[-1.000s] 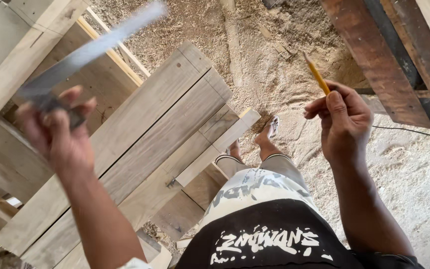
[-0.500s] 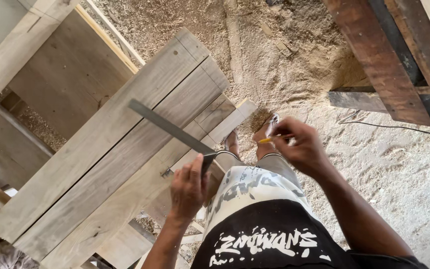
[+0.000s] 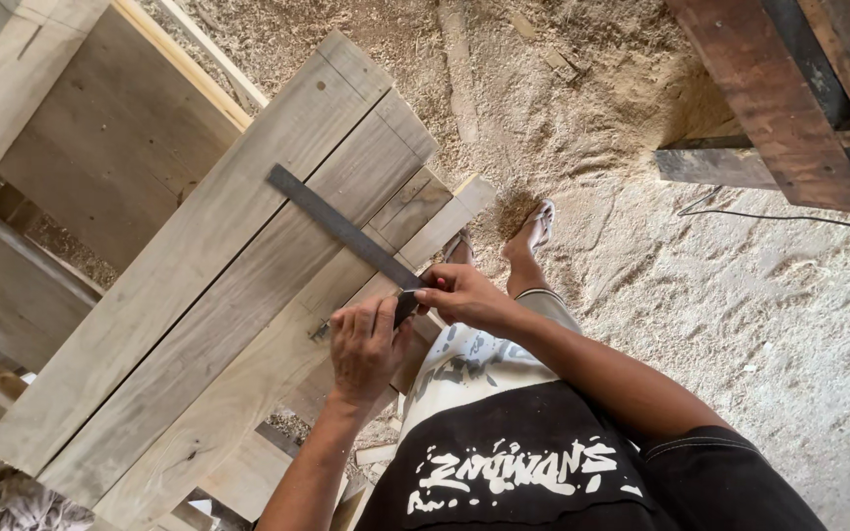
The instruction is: The person uses a try square and pencil to mark straight lines on several wooden planks. They reposition the planks and repeat the marking process on different pieces.
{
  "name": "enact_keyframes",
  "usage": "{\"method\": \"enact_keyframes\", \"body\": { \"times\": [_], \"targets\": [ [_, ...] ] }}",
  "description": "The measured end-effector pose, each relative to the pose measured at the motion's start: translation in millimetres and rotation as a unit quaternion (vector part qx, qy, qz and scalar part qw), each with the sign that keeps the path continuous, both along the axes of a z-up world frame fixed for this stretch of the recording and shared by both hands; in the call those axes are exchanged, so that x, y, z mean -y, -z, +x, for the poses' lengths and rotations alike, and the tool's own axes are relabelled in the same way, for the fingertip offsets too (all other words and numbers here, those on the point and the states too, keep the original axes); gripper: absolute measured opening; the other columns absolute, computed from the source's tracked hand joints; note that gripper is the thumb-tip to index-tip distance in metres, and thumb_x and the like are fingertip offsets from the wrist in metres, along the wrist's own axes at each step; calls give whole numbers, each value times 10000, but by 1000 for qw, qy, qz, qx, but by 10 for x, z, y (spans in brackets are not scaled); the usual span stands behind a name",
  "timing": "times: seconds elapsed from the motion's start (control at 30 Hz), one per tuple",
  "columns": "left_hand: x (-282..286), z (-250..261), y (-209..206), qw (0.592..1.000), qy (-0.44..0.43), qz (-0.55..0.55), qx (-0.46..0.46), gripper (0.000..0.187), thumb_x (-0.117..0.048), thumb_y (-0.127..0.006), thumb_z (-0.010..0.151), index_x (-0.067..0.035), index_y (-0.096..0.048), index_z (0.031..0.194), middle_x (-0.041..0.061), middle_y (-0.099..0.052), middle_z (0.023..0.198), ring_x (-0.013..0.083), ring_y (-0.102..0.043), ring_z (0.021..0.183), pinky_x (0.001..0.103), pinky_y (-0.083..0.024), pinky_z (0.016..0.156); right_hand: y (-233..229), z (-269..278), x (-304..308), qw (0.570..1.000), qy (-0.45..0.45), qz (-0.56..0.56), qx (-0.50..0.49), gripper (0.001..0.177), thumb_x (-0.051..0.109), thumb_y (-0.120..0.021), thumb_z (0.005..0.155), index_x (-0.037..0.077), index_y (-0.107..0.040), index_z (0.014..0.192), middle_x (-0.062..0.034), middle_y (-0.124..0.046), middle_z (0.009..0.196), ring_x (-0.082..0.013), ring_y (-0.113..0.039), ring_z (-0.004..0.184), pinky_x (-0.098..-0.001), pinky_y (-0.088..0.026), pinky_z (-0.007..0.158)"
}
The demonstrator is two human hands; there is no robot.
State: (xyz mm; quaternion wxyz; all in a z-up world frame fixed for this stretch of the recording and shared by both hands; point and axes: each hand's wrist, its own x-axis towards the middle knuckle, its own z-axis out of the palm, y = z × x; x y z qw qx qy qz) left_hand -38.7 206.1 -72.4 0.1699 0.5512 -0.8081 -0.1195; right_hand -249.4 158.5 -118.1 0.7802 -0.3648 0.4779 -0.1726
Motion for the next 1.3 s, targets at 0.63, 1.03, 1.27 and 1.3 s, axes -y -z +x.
{"method": "enact_keyframes", "body": {
  "times": [0.63,1.03,1.27,1.3],
  "targets": [
    [279,227,193,997,67,21,11,563,-432,-662,985,-146,-599,1465,121,-514,1563,290,-417,1496,557,-184,1277,-49,70,59,995,56,60,56,188,179,-659,988,10,-710,1055,-35,-705,800,-58,-543,582,-220,-418,490],
    [282,225,219,996,69,37,32,579,-463,-631,999,-167,-580,1494,84,-482,1596,271,-381,1516,552,-168,1276,24,27,47,994,51,64,76,241,182,-647,1000,-17,-719,1114,-38,-708,809,-47,-543,572,-208,-404,466],
    [280,234,233,996,69,43,32,572,-458,-613,1003,-173,-573,1498,79,-479,1598,263,-373,1520,548,-162,1280,14,37,91,994,43,72,68,246,183,-657,989,-14,-725,1118,-39,-709,811,-49,-532,567,-210,-398,466],
    [275,221,234,996,70,45,32,572,-457,-610,1003,-172,-573,1497,78,-477,1598,262,-372,1521,548,-161,1282,-15,31,106,995,38,72,62,245,187,-655,987,-13,-726,1109,-29,-706,805,-47,-528,566,-211,-397,468]
  ]
}}
